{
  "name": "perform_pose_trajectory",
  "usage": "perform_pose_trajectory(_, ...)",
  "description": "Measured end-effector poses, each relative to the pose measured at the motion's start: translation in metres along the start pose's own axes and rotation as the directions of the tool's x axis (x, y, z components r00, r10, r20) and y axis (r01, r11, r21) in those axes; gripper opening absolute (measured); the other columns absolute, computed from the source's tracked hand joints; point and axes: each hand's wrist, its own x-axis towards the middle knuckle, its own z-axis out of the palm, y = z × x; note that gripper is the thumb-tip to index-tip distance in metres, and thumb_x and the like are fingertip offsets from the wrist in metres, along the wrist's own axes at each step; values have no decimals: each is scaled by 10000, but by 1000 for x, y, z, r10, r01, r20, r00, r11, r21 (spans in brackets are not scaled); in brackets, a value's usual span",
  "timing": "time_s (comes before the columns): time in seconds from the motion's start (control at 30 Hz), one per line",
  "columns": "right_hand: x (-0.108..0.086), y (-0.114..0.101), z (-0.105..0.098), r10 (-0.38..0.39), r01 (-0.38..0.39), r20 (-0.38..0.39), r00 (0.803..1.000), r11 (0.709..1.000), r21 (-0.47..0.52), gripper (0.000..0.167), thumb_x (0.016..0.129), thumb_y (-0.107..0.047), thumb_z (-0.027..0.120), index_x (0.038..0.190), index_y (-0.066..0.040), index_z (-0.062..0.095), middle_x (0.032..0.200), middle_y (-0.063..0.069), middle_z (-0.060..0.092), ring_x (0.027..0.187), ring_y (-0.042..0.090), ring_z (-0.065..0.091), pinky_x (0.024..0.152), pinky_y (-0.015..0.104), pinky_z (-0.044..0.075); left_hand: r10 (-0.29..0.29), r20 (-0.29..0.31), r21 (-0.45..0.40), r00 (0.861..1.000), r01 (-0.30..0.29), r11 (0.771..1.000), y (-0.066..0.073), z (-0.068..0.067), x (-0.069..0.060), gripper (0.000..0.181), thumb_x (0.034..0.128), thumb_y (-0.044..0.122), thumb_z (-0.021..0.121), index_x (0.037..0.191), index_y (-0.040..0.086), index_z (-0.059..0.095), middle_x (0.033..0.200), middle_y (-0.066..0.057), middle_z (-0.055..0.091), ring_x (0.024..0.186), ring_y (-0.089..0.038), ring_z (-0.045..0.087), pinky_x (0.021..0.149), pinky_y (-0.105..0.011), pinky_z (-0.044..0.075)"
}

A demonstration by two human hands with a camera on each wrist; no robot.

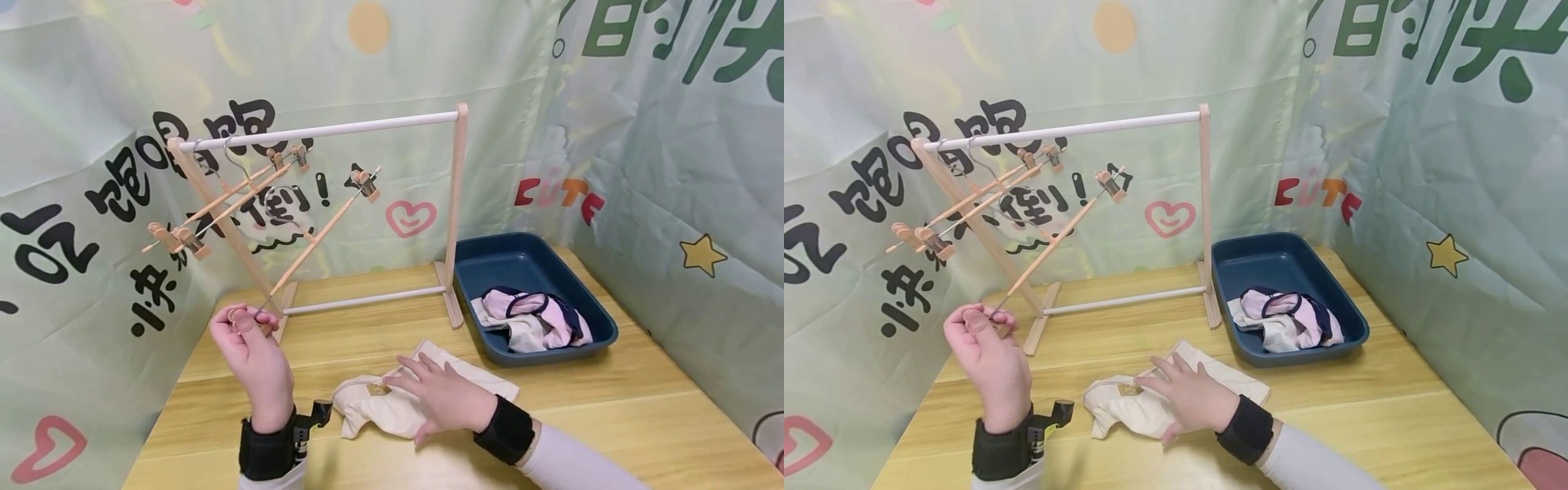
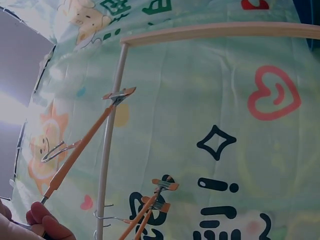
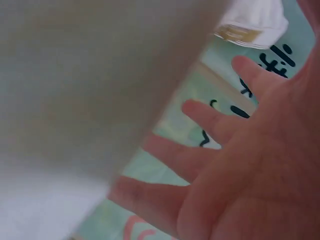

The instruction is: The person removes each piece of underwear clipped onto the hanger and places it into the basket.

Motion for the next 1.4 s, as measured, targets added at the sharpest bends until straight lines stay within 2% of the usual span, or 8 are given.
perform_pose_trajectory(0.23,3,10,8,63,-66,62,996,997,45,1065,690,-585,869,1594,-363,352,1699,202,196,1446,644,254,953,825,405,24,-3,-20,1000,-24,1000,2,-1,2,144,1081,174,461,1081,34,428,898,-87,447,784,-167,487,680,-206,470)
perform_pose_trajectory(0.37,3,14,9,83,-90,80,993,992,83,993,725,-556,854,1580,-366,386,1682,233,225,1425,657,285,932,825,417,30,-4,-20,1000,-31,999,2,-3,3,140,1080,172,454,1084,34,430,907,-87,428,785,-169,472,684,-219,480)
perform_pose_trajectory(0.5,5,16,10,94,-97,81,992,995,35,834,793,-543,807,1535,-387,459,1642,242,317,1401,627,369,915,782,468,31,-11,-20,999,-32,999,2,-4,4,135,1080,168,454,1082,35,431,913,-87,421,788,-169,467,683,-217,482)
perform_pose_trajectory(0.6,5,18,10,82,-81,48,995,996,-32,677,868,-463,787,1487,-400,518,1590,232,410,1367,591,447,870,738,519,28,-13,-14,1000,-29,999,1,-4,4,136,1080,169,454,1082,35,433,915,-87,420,789,-168,466,682,-217,482)
perform_pose_trajectory(0.7,5,20,10,38,-40,-33,999,996,-78,526,945,-269,750,1432,-362,575,1506,217,512,1287,528,544,792,676,567,27,-14,-6,1000,-27,1000,1,-4,4,139,1080,174,454,1082,36,434,912,-85,422,788,-168,467,680,-219,482)
perform_pose_trajectory(0.83,7,22,10,-35,21,-174,984,996,-84,468,978,-24,618,1369,-282,627,1337,148,635,1120,383,619,781,536,589,24,-12,-13,1000,-24,1000,1,-4,5,145,1078,177,457,1083,35,431,904,-84,424,787,-168,469,677,-221,481)
perform_pose_trajectory(0.93,7,21,9,-58,46,-230,971,997,-60,478,980,46,557,1357,-234,641,1227,89,669,1011,295,604,817,444,569,22,-11,-21,1000,-22,1000,1,-4,5,146,1078,176,458,1082,33,426,898,-87,426,786,-169,470,677,-220,480)
perform_pose_trajectory(1.4,7,26,2,-46,43,-157,986,999,-21,462,936,126,525,1223,-190,703,1065,6,649,934,179,620,833,322,552,12,-12,-6,1000,-12,1000,2,-4,5,150,1078,179,454,1084,32,424,892,-86,439,786,-169,471,683,-207,484)
